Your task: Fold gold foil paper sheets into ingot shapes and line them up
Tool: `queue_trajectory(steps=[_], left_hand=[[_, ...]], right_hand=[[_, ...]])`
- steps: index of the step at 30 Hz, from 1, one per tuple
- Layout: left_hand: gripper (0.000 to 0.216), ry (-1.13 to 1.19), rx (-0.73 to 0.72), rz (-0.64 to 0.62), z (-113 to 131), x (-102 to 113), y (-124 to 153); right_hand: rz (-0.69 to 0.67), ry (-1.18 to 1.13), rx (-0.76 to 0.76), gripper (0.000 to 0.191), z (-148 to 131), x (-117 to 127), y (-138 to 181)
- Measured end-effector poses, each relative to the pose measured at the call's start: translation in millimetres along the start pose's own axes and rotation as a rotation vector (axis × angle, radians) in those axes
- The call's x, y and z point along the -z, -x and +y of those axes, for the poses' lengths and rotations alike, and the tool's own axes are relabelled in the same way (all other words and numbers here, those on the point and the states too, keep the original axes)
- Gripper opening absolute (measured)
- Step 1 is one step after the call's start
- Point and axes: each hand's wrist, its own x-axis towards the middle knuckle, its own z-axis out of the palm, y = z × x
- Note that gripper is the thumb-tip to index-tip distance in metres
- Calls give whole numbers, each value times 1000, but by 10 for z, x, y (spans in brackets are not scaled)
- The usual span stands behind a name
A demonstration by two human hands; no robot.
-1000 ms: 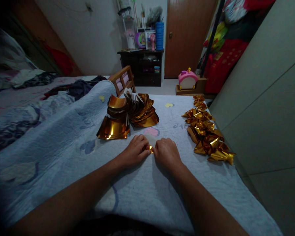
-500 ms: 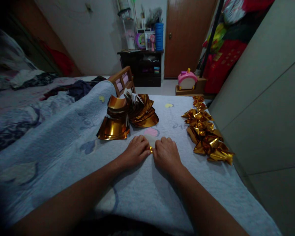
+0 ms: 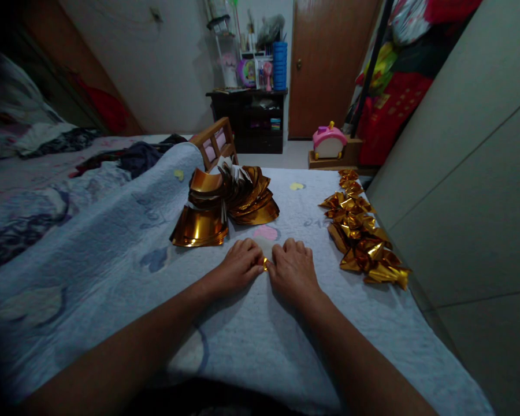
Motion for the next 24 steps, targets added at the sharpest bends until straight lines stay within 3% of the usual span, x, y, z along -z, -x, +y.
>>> queue_trajectory(steps=[5,18,24], left_hand=[[4,19,-3,-1,-2,0,0],[5,37,14,1,27,17,16],[45,47,34,109,17,-38,33]], right_hand=[[57,-46,19,21,62,-73,2],[45,-108,21,30,359,-151,-26],[59,-140,74,32,370,-130,-48]])
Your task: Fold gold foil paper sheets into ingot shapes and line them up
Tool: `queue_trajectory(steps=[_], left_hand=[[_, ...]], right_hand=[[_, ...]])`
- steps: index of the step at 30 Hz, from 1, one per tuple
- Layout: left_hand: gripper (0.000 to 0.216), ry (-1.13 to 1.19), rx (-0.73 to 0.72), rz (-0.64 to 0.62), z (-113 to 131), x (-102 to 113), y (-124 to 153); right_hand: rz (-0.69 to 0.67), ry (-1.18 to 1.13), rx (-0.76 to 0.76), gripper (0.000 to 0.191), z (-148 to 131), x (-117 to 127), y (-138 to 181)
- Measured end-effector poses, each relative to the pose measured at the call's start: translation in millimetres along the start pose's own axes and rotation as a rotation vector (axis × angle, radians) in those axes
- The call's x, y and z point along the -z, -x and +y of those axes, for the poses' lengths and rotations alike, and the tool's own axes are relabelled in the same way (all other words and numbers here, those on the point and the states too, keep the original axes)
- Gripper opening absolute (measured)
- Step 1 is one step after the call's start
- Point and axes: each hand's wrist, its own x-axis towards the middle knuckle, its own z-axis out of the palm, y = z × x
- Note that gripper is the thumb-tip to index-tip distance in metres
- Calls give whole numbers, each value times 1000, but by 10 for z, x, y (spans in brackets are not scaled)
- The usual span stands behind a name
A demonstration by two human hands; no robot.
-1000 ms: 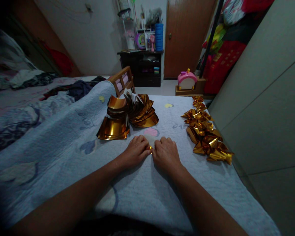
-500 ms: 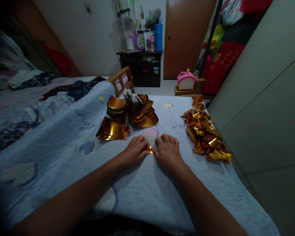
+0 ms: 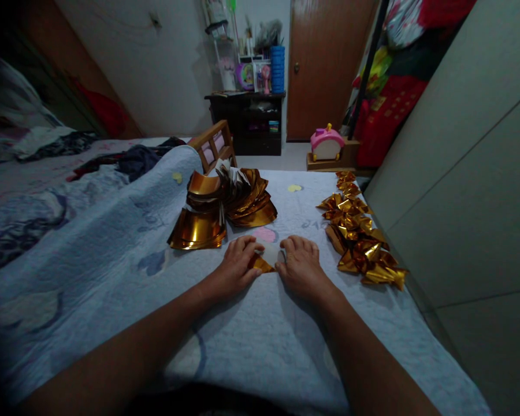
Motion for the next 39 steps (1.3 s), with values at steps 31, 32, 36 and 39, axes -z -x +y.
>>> queue_trajectory(steps=[31,32,36,39], left_hand=[[87,742,34,253,-100,-21,-69],[73,883,60,175,-90,-18,-85],[39,1231,124,54,-9,4,-105],[41,1292,165,87,45,38,-84]], right_hand=[[-20,-1191,-115,57,-193,42,-101],[-26,-1285,-126,57,-204,30,-106],[-66,-1467,-182,58,-246,0,-110],[-92,-1493,-212,59,-259,10,-102]])
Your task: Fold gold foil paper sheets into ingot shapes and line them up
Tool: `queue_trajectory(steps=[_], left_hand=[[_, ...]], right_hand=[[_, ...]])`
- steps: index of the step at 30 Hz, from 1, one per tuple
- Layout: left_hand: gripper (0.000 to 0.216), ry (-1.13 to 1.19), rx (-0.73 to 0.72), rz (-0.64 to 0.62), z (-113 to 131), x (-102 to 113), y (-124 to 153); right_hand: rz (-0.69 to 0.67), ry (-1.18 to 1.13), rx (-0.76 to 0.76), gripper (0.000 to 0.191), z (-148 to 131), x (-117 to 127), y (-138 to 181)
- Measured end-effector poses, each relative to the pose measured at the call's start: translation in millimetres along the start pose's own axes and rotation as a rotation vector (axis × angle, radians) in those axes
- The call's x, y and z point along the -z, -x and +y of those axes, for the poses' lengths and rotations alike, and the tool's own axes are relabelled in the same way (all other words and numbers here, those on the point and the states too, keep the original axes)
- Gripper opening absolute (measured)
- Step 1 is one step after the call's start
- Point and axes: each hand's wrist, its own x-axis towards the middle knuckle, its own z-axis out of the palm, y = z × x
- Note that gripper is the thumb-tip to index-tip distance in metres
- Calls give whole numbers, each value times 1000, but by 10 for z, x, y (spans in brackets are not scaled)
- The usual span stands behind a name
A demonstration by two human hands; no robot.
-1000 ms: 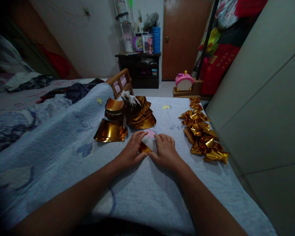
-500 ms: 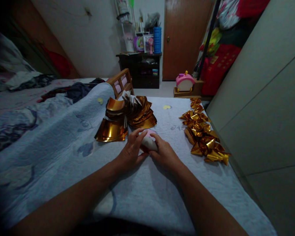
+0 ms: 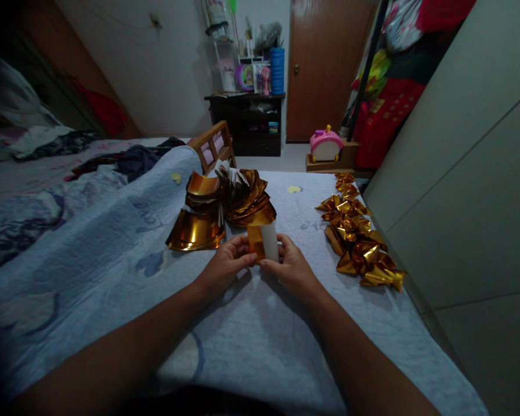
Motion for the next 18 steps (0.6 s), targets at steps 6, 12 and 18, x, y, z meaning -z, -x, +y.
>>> queue_trajectory(steps=[6,12,18], left_hand=[[37,-59,16,18,62,-8,37],[47,1,29,-49,51,-26,43],[49,7,91,-22,14,-1,47]], right_hand=[[68,-64,3,61,-69,29,24],[129,-5,-19,59,-76,70,33],[251,128,77,65,-8,97,-5]])
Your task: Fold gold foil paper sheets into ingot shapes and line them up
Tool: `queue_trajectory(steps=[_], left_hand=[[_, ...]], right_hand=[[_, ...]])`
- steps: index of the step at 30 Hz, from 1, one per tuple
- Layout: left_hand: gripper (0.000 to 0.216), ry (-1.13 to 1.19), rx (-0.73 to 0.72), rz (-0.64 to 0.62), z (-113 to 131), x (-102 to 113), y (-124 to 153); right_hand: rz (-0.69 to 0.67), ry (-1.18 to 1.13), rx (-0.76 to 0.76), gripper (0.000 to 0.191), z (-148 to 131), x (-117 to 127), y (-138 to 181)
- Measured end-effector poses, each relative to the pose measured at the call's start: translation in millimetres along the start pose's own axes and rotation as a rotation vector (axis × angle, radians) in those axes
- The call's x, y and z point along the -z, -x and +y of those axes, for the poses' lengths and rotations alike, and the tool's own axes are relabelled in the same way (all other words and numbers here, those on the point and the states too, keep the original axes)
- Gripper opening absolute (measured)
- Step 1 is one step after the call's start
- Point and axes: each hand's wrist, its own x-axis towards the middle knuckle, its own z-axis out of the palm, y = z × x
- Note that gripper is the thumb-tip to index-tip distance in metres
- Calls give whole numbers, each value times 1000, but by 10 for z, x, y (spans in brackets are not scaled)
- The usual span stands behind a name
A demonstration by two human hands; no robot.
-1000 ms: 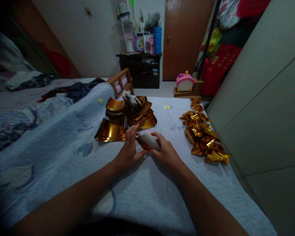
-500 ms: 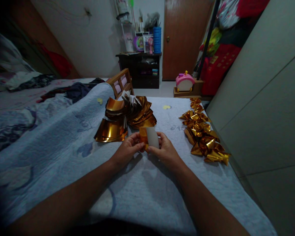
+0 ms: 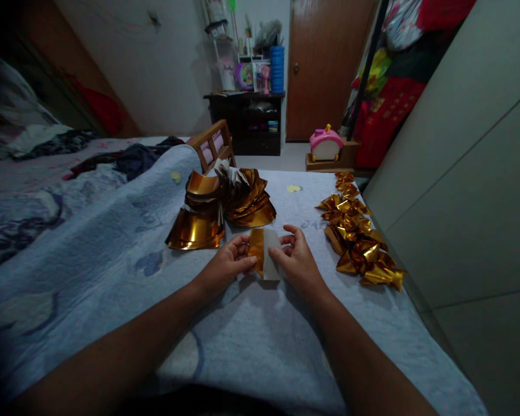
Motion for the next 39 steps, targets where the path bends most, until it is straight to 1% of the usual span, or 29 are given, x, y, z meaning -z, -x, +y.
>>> queue_trajectory(steps=[2,4,7,9,10,12,14,15,18,20,22,23,25,26,29,31,33,37,39], left_hand=[[51,11,1,49,-3,7,-3],[48,26,-2,102,-4,13,-10],[37,46,-1,140,-10,21,-20],[32,47,-12,108,-14,15,-18],[30,37,-21,84,-16,7,-12],[27,-5,-35,38,-16,-20,6],[31,-42,-57,20,-14,-52,27],[37,-50,-77,22,-13,-63,37],[64,-94,-184,37,-8,-55,60],[76,-220,-271,20,3,-5,73],[80,-408,-382,7,21,70,85],[79,-528,-426,-21,32,110,89],[75,-751,-514,-61,50,182,90],[71,-844,-561,-97,55,211,87],[54,-1073,-650,-121,47,266,66],[45,-1191,-704,-105,28,279,57],[39,-1286,-783,-67,13,274,63],[24,-1418,-983,46,24,212,115],[16,-1460,-1058,84,38,172,132]], right_hand=[[15,1,-14,67,-4,7,-3],[-27,-26,-70,64,-26,8,4],[-202,-84,-131,54,-69,-13,27],[-314,-116,-133,48,-88,-37,44],[-339,-130,-130,44,-92,-48,50],[-326,-160,-131,36,-90,-60,56],[-264,-191,-124,32,-81,-55,49],[-230,-202,-119,32,-76,-45,41],[-150,-189,-105,37,-65,2,3],[-125,-140,-95,39,-64,34,-19],[-115,-71,-73,37,-71,58,-28],[-112,-38,-60,36,-78,65,-27],[-108,9,-48,37,-94,74,-19],[-109,22,-52,40,-100,78,-14],[-111,31,-73,56,-93,90,-16],[-110,56,-73,62,-63,102,-30],[-114,109,-67,62,-28,112,-47],[-156,212,-42,50,10,121,-61],[-182,234,-20,46,11,119,-58]])
